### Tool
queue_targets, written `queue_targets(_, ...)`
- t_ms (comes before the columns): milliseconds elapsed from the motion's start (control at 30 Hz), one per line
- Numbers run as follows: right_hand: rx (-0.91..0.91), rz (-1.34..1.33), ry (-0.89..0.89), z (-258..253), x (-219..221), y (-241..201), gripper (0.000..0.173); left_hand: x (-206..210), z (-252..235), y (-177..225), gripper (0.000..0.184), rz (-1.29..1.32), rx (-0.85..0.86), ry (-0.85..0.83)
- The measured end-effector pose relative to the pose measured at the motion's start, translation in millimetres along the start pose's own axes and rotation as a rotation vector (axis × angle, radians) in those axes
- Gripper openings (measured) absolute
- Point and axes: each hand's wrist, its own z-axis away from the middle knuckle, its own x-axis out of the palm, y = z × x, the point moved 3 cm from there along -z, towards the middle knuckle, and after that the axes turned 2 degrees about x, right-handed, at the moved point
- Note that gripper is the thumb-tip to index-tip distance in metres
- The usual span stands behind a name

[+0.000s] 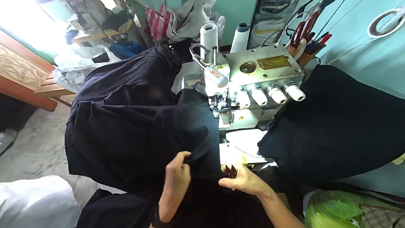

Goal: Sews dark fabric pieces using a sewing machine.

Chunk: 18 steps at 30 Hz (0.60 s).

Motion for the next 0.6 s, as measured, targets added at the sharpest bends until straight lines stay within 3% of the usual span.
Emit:
queue_targets(133, 0.189, -0.147, 0.122, -38.7, -6.4, -15.1, 0.01, -38.2, -21.3, 15.7, 0.023, -0.16, 0.08, 0.271)
queue_targets(200, 0.092, -0.222, 0.312, -52.6, -2.2, -27.0, 0.011, -45.9, -24.5, 22.7, 0.034, -0.161, 0.162, 0.293)
queue_targets(233, -0.035, -0.245, 0.434, -55.8, -1.9, -31.6, 0.006, -49.0, -22.3, 28.8, 0.042, -0.111, 0.222, 0.264)
queue_targets(333, -0.382, -0.075, 0.58, -47.9, -6.4, -34.7, 0.042, -43.3, -9.3, 40.3, 0.041, 0.065, 0.362, 0.038)
queue_targets(367, -0.398, -0.01, 0.584, -40.9, -5.4, -32.6, 0.046, -37.2, -5.7, 37.8, 0.034, 0.097, 0.392, -0.034)
queue_targets(400, -0.363, 0.006, 0.584, -32.2, -3.6, -30.4, 0.039, -30.9, -3.1, 34.4, 0.029, 0.109, 0.42, -0.098)
queue_targets(467, -0.229, -0.052, 0.556, -20.9, -1.0, -25.5, 0.012, -20.2, -0.8, 31.2, 0.025, 0.099, 0.471, -0.19)
queue_targets(600, -0.193, -0.095, 0.5, -24.1, -5.7, -17.3, 0.012, -8.0, -15.3, 30.7, 0.022, 0.018, 0.497, -0.217)
